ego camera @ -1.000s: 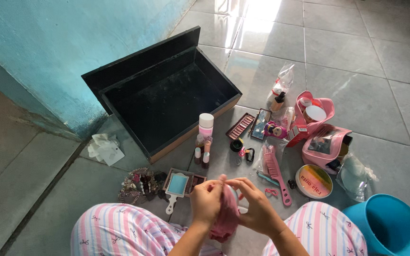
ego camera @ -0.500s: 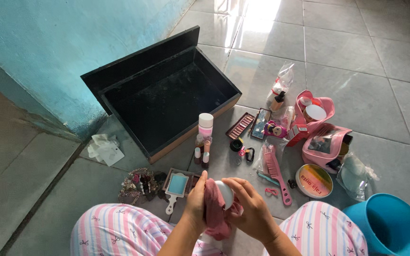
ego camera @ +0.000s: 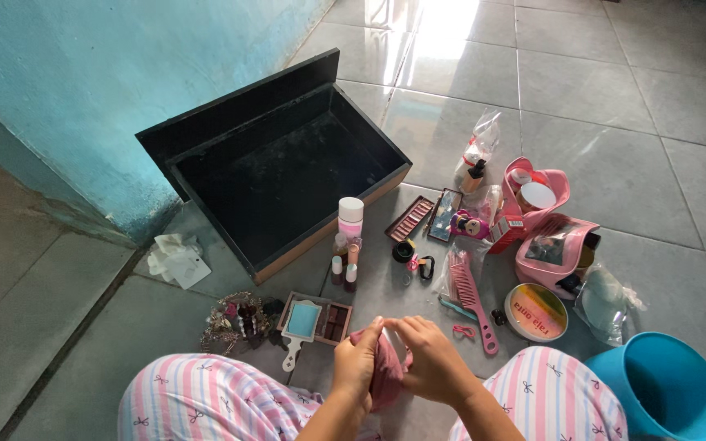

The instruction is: The person sits on the floor and wipes various cosmetic items with a pink cloth, including a spray bottle, an eyeshadow palette, a small mirror, and a hair accessory. The person picks up each item, wipes it, and places it back on the floor.

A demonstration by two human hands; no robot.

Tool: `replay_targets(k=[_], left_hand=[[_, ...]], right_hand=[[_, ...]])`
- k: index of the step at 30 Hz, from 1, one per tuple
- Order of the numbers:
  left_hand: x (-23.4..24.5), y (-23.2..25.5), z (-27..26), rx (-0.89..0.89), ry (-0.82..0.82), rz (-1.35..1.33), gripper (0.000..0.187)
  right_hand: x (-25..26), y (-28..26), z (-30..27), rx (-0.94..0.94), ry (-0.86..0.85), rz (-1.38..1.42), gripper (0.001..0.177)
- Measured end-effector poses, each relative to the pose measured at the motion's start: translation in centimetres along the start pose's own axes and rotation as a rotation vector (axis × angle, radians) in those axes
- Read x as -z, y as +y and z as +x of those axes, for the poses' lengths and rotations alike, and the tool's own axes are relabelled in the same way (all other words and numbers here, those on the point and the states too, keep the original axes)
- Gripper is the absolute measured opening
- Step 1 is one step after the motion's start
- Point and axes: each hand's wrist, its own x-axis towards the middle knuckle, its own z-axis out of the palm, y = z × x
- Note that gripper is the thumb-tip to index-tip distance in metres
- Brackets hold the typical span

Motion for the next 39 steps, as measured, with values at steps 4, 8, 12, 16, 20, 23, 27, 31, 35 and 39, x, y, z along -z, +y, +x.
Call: replay_targets(k=[4,8,12,16,20,23,27,31,35,39], left_hand=[[0.6,-0.4,0.4,-0.195,0.182,0.471,0.040],[0.7,1.0,0.1,-0.415,0.186,0.603,0.035],[1.9,1.9,-0.2,-0.444,0.074,0.566,0.026],[4.7,1.3,-0.3,-0.367,-0.169,0.431,0.030],[6.8,0.5,0.7,-0.121,-0.306,0.124,0.046],[7.4,1.1,1.7,-0.247,-0.280,0.135,0.048],[7.6,2.3,2.3,0.086,-0.305,-0.192,0.049],[6.8,2.1,2.8,0.129,-0.336,-0.196,0.047],[6.4,0.9,3.6,0.142,-0.370,-0.277,0.057],[6.5,0.1,4.2,0.138,-0.378,-0.299,0.054]], right_hand=[[-0.3,0.0,0.0,-0.079,-0.078,-0.095,0.064],[-1.3,-0.5,-0.1,-0.208,0.003,-0.100,0.064],[-2.1,0.8,0.7,-0.368,0.138,-0.127,0.066],[-2.0,4.2,2.5,-0.493,0.251,-0.099,0.074],[-3.1,7.3,5.1,-0.477,0.219,-0.101,0.080],[-4.7,9.3,7.3,-0.574,0.147,-0.089,0.081],[-7.4,11.6,9.9,-0.639,0.117,-0.089,0.081],[-9.5,13.3,11.7,-0.651,0.099,-0.109,0.079],[-10.8,13.9,12.7,-0.631,0.103,-0.133,0.079],[-11.3,13.5,13.3,-0.646,0.079,-0.146,0.077]])
